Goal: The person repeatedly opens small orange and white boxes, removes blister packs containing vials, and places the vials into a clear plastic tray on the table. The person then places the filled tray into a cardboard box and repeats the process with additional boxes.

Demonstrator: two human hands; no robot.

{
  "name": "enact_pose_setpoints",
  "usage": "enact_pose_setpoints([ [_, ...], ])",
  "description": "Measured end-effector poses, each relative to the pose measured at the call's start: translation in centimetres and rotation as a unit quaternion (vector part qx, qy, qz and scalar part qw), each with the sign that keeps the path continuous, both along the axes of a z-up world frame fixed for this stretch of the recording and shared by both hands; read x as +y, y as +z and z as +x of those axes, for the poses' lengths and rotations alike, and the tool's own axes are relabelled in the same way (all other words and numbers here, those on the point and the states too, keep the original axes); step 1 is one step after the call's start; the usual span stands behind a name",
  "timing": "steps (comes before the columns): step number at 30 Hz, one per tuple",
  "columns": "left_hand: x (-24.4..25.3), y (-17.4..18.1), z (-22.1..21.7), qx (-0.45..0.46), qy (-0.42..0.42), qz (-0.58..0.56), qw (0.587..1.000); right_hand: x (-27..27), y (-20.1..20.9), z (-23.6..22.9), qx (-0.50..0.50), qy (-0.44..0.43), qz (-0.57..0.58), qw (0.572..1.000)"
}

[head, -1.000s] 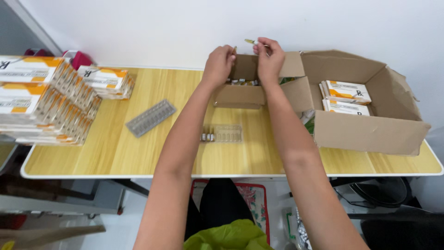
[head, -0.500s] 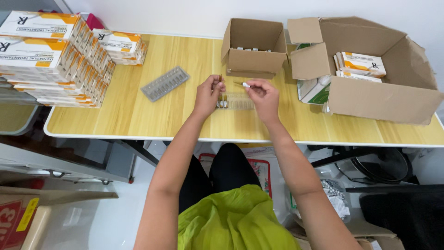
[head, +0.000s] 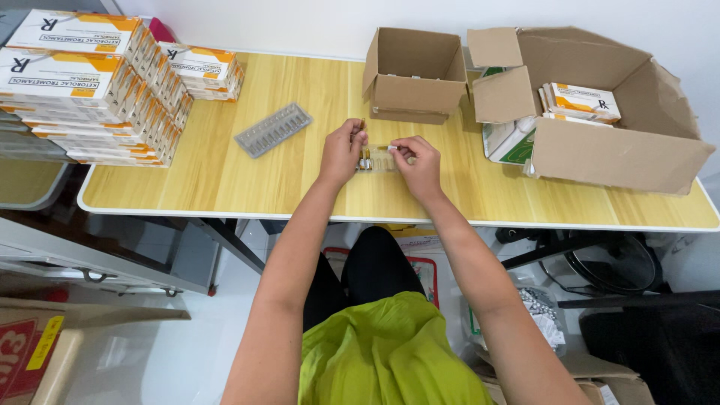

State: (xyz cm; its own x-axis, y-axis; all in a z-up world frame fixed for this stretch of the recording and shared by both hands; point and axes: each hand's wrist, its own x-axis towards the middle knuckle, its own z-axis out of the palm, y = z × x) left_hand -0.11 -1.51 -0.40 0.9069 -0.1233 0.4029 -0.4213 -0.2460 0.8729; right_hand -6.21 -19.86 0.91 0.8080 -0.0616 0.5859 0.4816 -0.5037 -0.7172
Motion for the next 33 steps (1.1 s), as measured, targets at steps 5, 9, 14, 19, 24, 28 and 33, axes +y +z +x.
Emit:
enact_pose_setpoints([
  [5,0.0,0.2,-0.2,-0.005,0.007,0.01,1.0,0.5,0.0,-0.3,-0.013,-0.016,-0.027,0.999],
  [9,-0.2,0.3,-0.5,-0.009,0.004,0.013,1.0,0.9,0.0,-0.5,-0.051,-0.024,-0.08,0.995],
  [14,-0.2,0.4,-0.7,-0.027,0.03,0.086,0.995,1.8,0.0,-0.6,-0.096,-0.026,-0.15,0.984],
  [19,-0.3,-0.1,-0.5,-0.081,0.065,0.123,0.987,2.2,-0.1,-1.2,-0.066,0.029,-0.165,0.984],
  [24,-0.4,-0.4,-0.4,-0.081,0.07,0.127,0.986,2.0,0.3,-1.6,-0.019,0.078,-0.154,0.985],
  [28,-0.4,-0.3,-0.5,-0.063,0.066,0.129,0.987,1.6,0.2,-2.0,-0.017,0.105,-0.142,0.984],
  [33,-0.4,-0.2,-0.5,-0.078,0.07,0.128,0.986,1.3,-0.2,-1.8,0.007,0.113,-0.115,0.987],
])
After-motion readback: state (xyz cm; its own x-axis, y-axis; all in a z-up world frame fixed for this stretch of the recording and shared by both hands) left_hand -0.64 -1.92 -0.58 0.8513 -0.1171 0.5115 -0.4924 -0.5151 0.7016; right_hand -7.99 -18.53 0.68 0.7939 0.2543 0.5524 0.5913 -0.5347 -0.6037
